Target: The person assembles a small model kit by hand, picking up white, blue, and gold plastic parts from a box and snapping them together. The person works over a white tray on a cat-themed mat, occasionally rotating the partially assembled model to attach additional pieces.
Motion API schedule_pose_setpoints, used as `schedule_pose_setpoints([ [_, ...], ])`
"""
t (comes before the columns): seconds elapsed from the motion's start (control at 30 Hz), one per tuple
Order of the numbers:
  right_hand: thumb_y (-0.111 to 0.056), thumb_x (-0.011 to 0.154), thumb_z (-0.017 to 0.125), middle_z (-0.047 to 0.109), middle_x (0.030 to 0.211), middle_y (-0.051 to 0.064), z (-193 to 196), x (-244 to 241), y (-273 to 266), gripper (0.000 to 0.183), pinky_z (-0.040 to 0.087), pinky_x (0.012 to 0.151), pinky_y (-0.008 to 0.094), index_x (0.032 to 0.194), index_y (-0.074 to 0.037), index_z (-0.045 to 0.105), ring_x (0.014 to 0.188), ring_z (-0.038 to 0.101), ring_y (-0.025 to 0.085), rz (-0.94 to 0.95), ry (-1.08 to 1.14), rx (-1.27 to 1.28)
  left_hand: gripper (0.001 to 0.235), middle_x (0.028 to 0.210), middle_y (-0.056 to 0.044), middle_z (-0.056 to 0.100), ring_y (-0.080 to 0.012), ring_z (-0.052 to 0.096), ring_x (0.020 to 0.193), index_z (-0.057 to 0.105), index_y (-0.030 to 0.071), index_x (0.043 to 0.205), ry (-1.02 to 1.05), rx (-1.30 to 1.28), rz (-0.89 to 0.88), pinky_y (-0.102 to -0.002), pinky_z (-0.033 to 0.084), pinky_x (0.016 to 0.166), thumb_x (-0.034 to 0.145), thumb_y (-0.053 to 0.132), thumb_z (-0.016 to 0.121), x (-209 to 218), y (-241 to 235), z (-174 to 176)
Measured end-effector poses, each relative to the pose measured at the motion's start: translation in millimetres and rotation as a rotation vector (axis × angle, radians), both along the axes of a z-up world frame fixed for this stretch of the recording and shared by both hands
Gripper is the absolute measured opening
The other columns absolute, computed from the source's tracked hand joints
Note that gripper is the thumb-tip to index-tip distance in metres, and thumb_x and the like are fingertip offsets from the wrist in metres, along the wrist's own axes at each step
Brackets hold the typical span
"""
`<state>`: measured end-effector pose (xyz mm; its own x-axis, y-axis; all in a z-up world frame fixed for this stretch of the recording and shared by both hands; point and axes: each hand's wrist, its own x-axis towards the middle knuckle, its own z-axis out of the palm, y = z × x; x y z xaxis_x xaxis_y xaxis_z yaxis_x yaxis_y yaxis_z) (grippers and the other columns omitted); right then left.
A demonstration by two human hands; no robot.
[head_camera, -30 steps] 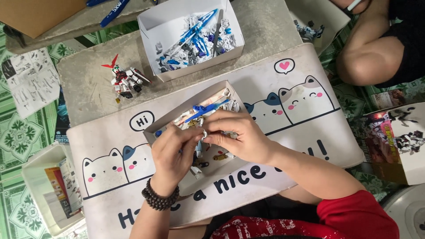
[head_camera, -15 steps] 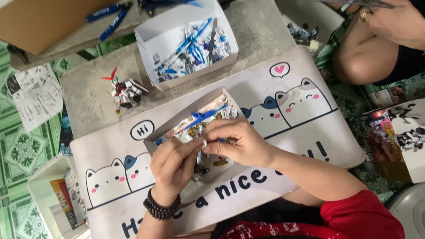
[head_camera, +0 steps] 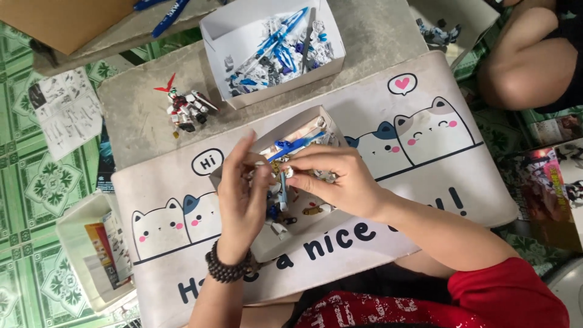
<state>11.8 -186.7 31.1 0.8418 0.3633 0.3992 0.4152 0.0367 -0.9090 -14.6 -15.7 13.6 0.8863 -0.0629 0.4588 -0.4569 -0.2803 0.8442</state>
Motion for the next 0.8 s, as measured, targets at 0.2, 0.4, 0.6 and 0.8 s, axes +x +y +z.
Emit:
schedule_pose_setpoints([
  [0.2,-0.002,0.079,0.069,0.072,0.087,0.015,1.0,-1.6,1.4,0.016,0.057,0.067,0.032,0.094,0.002,0.07,0.079,0.07,0.023,-0.017,0.017,0.026,0.013,0.075,-0.009,0.066,-0.0129,0.059,0.06,0.067,0.004,0.096,0.095,-0.078,0.156,-0.025,0.047,0.056,0.084,0.008,0.068,4.5,0.4,8.6],
  [0.4,-0.002,0.079,0.069,0.073,0.083,0.014,0.2,-3.5,4.0,0.016,0.057,0.066,0.031,0.094,0.002,0.071,0.077,0.07,0.021,0.009,0.084,0.055,0.02,0.087,-0.012,0.07,-0.0193,0.063,0.071,0.068,0.006,0.105,0.047,-0.042,0.112,-0.03,0.05,0.063,0.086,0.005,0.063,3.6,-2.6,15.7],
  [0.6,-0.001,0.078,0.069,0.073,0.079,0.016,-9.3,-3.3,1.9,0.015,0.058,0.065,0.031,0.091,0.004,0.071,0.077,0.069,0.02,-0.023,0.135,0.058,0.027,0.099,-0.014,0.069,-0.0291,0.066,0.092,0.065,0.005,0.112,0.047,-0.062,-0.011,-0.036,0.052,0.074,0.088,-0.002,0.054,-1.3,-7.2,16.5],
  [0.8,-0.002,0.079,0.07,0.071,0.078,0.013,5.1,-2.5,3.5,0.013,0.057,0.064,0.03,0.091,0.001,0.072,0.075,0.068,0.017,-0.073,0.044,0.103,0.026,0.097,-0.013,0.071,-0.0295,0.068,0.085,0.068,0.004,0.107,0.0,-0.029,-0.005,-0.035,0.053,0.07,0.081,-0.001,0.066,1.4,-5.9,11.9],
])
